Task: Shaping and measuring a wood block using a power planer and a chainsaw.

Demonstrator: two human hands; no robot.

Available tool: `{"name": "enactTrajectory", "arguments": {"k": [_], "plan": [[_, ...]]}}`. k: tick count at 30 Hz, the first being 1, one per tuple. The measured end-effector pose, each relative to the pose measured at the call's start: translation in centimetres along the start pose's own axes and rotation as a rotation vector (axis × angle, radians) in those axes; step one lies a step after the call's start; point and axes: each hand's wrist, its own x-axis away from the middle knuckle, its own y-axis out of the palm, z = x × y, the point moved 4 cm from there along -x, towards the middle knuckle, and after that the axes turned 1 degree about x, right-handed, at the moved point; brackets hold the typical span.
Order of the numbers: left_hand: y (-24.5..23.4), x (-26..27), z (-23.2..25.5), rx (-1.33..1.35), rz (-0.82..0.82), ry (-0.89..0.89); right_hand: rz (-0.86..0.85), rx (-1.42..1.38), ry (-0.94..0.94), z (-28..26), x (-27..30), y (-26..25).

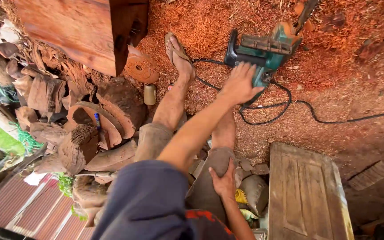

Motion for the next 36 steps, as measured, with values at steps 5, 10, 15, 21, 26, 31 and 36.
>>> {"name": "enactTrajectory", "arguments": {"k": [5, 10, 15, 21, 26, 31, 36], "plan": [[4.2, -7.2, 1.5, -0.182, 0.047, -0.186, 0.067, -0.098, -0.083, 2.2, 0.0, 0.6], [1.5, -9.5, 3.0, -0.242, -0.205, -0.257, 0.068, -0.127, -0.091, 0.8, 0.4, -1.3], [4.9, -15.7, 1.0, -0.257, 0.009, -0.236, 0.091, -0.166, -0.132, 1.6, -0.4, -2.1], [1.7, -8.9, 3.0, -0.044, -0.409, -0.302, 0.148, -0.175, -0.152, 2.7, -1.0, -3.9], [5.1, 1.8, 1.8, 0.089, -0.288, -0.216, 0.513, -0.076, -0.225, 1.1, -2.0, -8.7], [-7.4, 16.1, 4.5, 0.468, -0.129, -0.398, 0.605, 0.265, -0.483, -4.0, -4.7, -17.0], [-14.1, 21.8, 2.2, 0.716, 0.031, -0.419, 0.344, 0.517, -0.919, -13.6, -3.1, -23.4]]}}
